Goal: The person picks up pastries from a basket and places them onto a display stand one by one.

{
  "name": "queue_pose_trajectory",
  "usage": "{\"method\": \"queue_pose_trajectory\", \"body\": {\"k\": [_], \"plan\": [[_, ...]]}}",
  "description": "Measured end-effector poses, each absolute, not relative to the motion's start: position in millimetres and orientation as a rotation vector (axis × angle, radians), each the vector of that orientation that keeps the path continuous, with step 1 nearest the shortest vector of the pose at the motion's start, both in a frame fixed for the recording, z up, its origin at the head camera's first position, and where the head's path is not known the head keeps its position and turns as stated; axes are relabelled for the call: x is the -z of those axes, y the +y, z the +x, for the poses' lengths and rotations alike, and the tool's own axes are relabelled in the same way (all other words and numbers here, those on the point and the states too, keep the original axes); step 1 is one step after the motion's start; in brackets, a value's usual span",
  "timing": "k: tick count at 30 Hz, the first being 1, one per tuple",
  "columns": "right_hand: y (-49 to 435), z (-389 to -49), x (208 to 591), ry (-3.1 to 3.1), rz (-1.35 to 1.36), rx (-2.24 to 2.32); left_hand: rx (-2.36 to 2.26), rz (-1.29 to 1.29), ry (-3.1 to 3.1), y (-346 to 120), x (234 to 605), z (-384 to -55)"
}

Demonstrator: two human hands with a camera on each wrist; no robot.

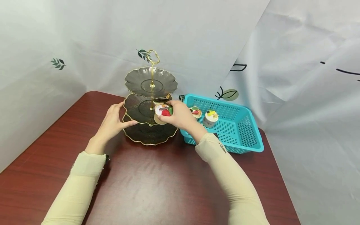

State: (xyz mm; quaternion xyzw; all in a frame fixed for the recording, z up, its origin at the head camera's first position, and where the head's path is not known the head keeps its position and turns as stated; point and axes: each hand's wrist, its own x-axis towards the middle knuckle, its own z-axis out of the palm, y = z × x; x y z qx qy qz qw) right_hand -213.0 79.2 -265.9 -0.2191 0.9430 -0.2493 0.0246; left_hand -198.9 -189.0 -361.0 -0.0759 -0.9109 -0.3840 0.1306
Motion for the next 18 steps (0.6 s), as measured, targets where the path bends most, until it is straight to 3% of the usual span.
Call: {"method": "queue_pose_trajectory", "body": {"k": [18], "plan": [[33.8, -208.5, 263.0, 2.948, -0.838, 0.748, 1.113, -0.215, -2.662, -189.1, 357.4, -196.5]]}}
